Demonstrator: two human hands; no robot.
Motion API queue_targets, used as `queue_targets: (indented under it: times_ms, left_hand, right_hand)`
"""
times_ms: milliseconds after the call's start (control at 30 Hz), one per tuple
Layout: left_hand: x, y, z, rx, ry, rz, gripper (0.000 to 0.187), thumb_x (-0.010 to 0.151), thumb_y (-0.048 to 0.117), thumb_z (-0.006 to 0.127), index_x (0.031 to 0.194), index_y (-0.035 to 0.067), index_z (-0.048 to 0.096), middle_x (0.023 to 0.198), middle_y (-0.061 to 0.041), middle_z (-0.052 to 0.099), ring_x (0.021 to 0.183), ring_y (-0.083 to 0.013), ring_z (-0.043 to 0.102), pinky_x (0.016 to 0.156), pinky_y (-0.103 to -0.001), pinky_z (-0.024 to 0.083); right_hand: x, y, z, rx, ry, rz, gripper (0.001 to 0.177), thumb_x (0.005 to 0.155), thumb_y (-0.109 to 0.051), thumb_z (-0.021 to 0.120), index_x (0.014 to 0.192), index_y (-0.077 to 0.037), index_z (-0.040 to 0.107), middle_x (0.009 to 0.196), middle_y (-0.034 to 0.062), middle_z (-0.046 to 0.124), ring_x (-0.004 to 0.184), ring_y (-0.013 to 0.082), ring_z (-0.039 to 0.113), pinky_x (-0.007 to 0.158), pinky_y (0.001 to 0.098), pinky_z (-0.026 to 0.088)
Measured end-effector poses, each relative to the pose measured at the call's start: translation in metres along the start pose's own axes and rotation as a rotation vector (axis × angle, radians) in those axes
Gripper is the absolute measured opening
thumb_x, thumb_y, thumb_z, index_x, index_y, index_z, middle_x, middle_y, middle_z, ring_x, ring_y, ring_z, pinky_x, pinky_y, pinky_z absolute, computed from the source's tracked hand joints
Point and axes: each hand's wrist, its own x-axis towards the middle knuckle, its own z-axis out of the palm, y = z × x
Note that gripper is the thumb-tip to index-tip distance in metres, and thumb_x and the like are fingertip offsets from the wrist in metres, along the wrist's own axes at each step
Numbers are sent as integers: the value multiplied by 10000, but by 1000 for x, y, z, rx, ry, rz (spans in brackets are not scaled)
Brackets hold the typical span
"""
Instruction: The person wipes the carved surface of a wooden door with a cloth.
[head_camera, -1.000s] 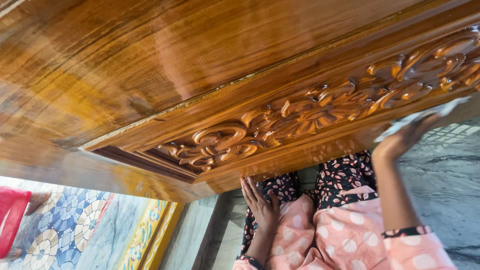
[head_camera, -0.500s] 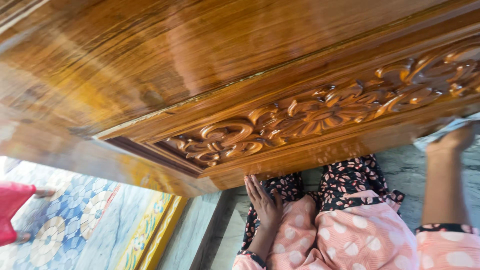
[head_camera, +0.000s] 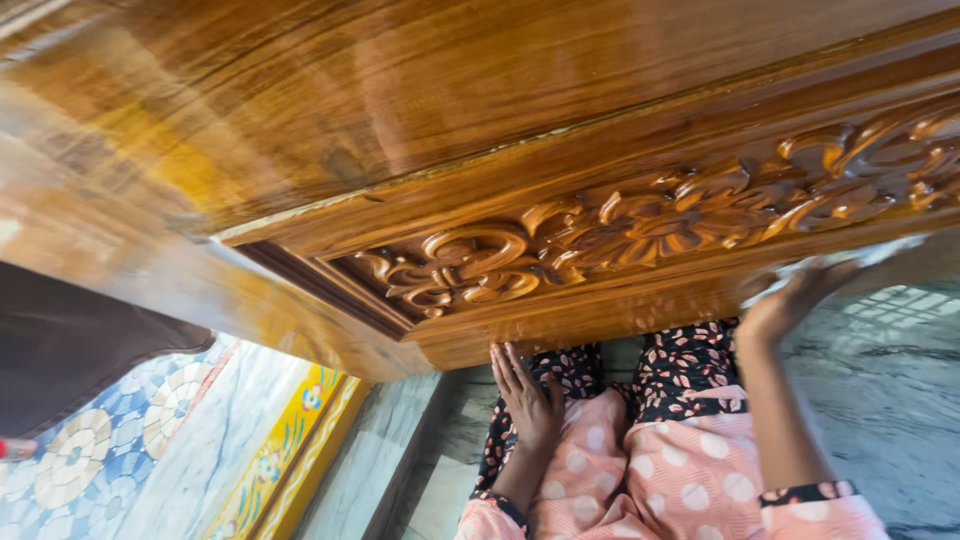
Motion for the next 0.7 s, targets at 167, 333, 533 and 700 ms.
queue_targets:
  times_ms: [167, 333, 533, 700]
  left_hand:
    - [3, 4, -8, -19, 1, 4, 781, 929, 212, 557, 1551, -127, 230, 1619, -364, 210, 1519, -508, 191, 1250, -541, 174]
    - [-1, -5, -6, -37, 29, 13, 775, 937, 242, 546, 1556, -112, 245, 1619, -337, 243, 1528, -482, 219, 1255, -539, 179]
    - [-29, -46, 40, 277, -92, 121, 693, 1016, 319, 496, 1573, -22, 264, 1605, -285, 279, 1484, -452, 297, 1203, -548, 217]
    - [-41, -59, 56, -130, -263, -331, 669, 1042, 318, 470, 1586, 3, 239, 1626, -286, 269, 1470, -408, 339, 1175, -502, 298]
  right_hand:
    - [-144, -66, 53, -200, -295, -189, 1001, 1039, -713, 235, 1644, 14, -94, 1749, 209, -115, 1649, 316, -94, 1354, 482, -5]
    - [-223, -93, 70, -312, -590, -463, 809, 1102, -486, 368, 1642, 23, 46, 1695, 319, -8, 1597, 467, 14, 1290, 591, 109]
    - [-240, -139, 96, -347, -1240, -977, 588, 1031, -332, 475, 1568, -113, 384, 1643, 73, 351, 1532, 221, 286, 1215, 462, 254]
    - [-248, -163, 115, -191, -1436, -1008, 551, 1003, -284, 513, 1498, -46, 476, 1633, 62, 379, 1509, 229, 335, 1192, 423, 271]
